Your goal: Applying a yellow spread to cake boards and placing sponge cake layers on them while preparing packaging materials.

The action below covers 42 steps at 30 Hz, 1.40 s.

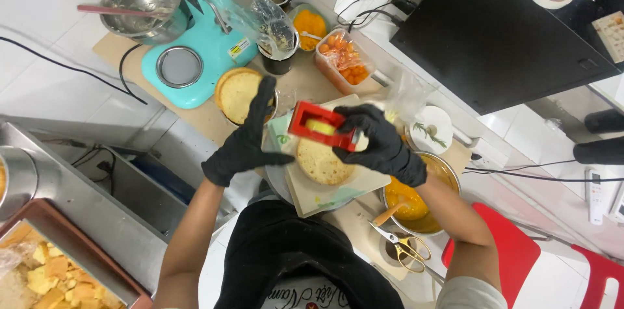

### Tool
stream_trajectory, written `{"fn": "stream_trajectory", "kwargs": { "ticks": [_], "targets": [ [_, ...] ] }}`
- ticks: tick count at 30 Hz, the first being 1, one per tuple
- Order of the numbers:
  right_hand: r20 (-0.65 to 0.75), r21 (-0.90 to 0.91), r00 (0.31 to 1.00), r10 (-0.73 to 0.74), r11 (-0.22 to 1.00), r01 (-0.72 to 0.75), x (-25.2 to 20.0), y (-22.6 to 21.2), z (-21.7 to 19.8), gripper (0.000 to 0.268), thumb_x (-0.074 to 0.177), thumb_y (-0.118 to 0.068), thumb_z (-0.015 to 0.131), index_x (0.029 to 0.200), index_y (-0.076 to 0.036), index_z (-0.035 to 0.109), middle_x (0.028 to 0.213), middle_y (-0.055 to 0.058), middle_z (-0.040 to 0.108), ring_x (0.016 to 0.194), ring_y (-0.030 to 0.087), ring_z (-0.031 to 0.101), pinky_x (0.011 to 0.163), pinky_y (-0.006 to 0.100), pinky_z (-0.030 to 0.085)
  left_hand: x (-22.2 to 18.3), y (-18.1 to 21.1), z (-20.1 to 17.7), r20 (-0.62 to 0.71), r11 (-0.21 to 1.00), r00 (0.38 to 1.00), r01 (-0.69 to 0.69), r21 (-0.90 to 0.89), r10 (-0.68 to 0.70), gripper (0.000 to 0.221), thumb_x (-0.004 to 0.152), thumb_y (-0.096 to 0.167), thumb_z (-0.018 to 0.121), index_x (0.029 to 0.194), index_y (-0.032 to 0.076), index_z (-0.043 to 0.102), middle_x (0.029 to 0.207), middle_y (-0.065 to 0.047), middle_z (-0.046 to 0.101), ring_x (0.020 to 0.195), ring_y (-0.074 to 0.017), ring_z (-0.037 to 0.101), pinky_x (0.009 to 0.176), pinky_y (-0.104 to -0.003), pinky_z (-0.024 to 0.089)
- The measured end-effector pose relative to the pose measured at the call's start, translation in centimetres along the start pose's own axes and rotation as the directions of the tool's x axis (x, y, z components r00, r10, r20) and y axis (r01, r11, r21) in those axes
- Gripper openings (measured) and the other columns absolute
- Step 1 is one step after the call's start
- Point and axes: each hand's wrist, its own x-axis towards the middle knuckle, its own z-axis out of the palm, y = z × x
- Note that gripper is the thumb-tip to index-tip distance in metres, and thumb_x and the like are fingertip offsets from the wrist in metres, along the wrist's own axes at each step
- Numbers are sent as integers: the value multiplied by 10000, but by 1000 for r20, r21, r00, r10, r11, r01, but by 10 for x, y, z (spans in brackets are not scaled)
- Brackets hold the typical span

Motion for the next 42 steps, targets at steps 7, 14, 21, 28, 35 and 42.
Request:
{"fn": "stream_trajectory", "kwargs": {
  "ticks": [7,14,21,28,35,42],
  "targets": [
    [261,207,965,-35,978,-20,-15,-21,63,415,761,-139,897,1084,-93,639,1367,149,609,1262,338,567,1061,425,463,-53,36,-8,313,954,939,44,297,-140,904,806,344,869,1562,162,408,1359,-119,570,1244,-317,600,992,-409,534],
    [439,389,892,111,871,-300,-37,4,94,142,892,-122,802,1004,-90,721,1365,131,623,1217,269,637,1005,380,537,-86,32,-5,311,906,937,14,424,-160,796,785,317,836,1492,184,494,1355,-88,601,1231,-297,611,830,-380,581],
    [586,370,803,107,847,-382,-31,-14,72,64,922,-82,777,956,-61,727,1334,131,614,1182,238,628,970,379,515,-93,52,-18,319,931,919,116,345,-232,727,808,348,824,1456,201,529,1343,-74,615,1215,-283,633,838,-377,584],
    [653,594,749,115,535,-601,-27,-27,40,131,953,53,657,1053,-27,686,1422,111,572,1209,191,614,995,352,534,-100,63,-46,218,985,971,60,162,-95,712,794,208,847,1432,135,540,1429,-118,594,1324,-328,585,1053,-410,523],
    [736,648,656,167,110,-754,-53,-16,70,418,910,19,696,1320,-36,638,1228,75,670,1130,161,632,1017,305,506,-128,51,-32,137,964,968,228,-136,-210,747,769,109,900,1429,112,551,1431,-93,632,1329,-266,627,1105,-394,496],
    [826,563,555,-99,107,-819,-53,-65,113,363,995,-151,710,1283,62,648,1309,96,691,1200,163,620,1082,316,491,-176,8,-26,-275,737,760,364,-570,-588,771,680,-13,904,1377,88,592,1420,-95,609,1260,-232,632,1058,-420,583]
  ]
}}
